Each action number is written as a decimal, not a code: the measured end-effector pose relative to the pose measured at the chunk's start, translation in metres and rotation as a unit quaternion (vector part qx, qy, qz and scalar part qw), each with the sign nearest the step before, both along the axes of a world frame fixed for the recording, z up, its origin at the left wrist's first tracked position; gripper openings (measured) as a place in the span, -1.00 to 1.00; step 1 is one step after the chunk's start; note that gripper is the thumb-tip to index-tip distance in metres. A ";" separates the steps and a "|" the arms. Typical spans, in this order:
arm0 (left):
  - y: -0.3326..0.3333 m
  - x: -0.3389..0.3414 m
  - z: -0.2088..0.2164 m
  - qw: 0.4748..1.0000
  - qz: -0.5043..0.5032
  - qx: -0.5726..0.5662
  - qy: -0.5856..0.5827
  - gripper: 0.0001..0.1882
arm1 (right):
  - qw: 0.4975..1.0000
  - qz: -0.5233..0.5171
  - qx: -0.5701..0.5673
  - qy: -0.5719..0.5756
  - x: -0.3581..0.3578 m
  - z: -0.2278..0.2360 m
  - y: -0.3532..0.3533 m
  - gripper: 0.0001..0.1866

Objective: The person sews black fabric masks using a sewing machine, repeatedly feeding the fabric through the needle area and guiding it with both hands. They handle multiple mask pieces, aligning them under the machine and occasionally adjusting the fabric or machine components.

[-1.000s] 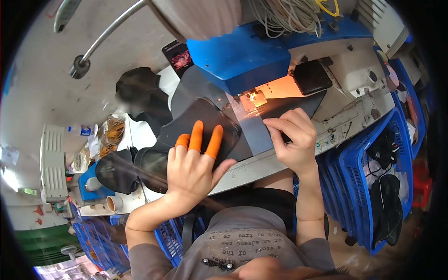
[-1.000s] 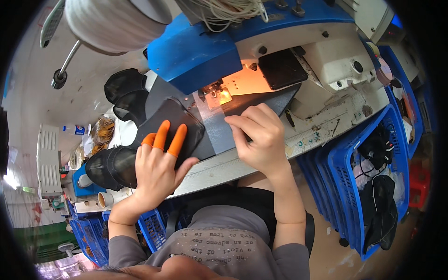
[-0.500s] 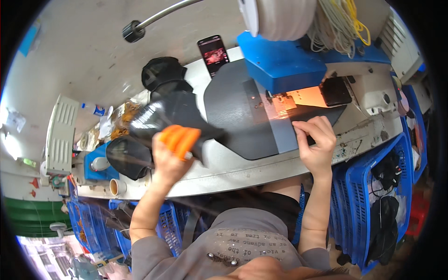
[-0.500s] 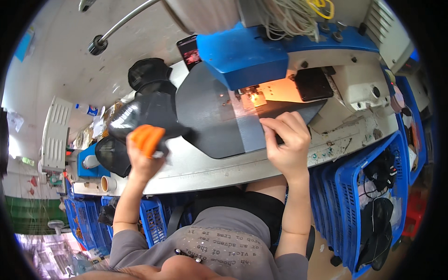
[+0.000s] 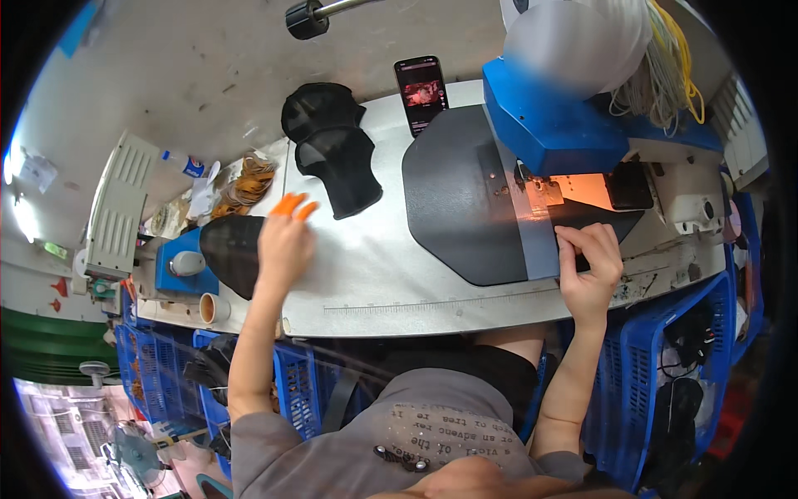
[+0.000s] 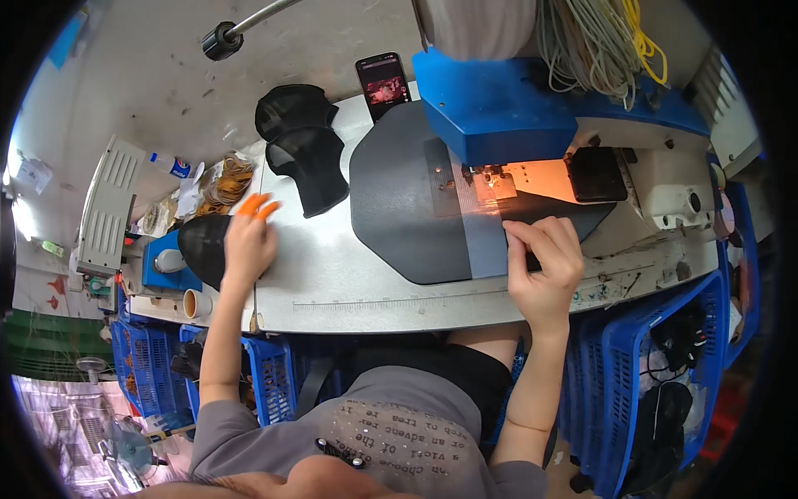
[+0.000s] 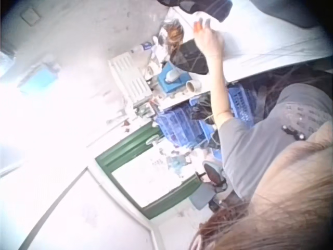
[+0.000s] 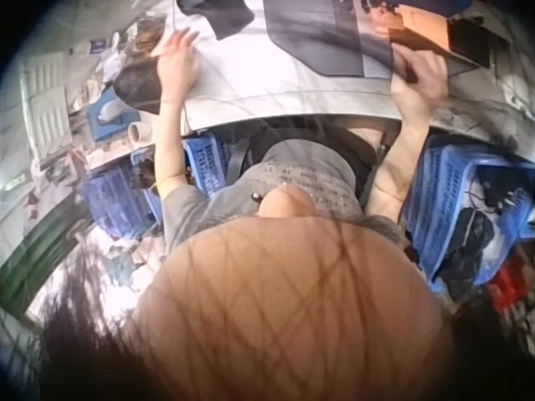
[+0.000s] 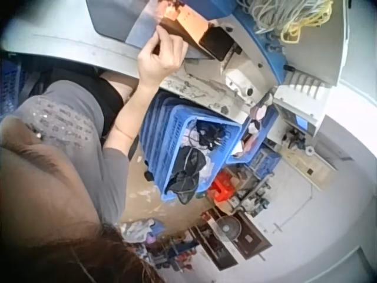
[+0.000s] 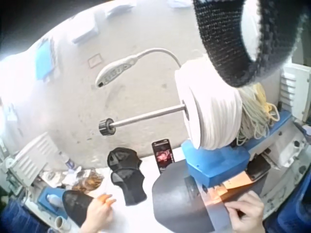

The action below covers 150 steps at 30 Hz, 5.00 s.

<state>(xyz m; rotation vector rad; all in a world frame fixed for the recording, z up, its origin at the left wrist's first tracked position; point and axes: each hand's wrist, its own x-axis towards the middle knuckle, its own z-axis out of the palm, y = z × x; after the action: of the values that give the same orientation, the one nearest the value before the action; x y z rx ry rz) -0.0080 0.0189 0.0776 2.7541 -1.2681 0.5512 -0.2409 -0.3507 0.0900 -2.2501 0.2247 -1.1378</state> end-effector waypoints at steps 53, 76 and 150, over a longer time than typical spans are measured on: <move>-0.221 -0.055 0.054 0.933 -0.342 -0.033 0.106 -0.57 | 0.986 -0.093 -0.076 0.117 0.043 0.008 0.010 -0.81; -0.215 -0.038 0.067 0.943 -0.326 0.053 0.032 -0.62 | 0.997 -0.058 -0.001 0.048 0.017 0.005 0.002 -0.90; -0.213 -0.074 0.080 0.933 -0.222 0.282 0.007 -0.29 | 0.995 0.028 -0.086 0.032 0.020 0.001 0.001 -0.75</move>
<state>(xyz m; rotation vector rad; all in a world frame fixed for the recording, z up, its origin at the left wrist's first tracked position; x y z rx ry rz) -0.0823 -0.1942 0.1576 2.6817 -2.2543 0.1368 -0.2207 -0.3497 0.0907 -2.4299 0.0904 -1.0927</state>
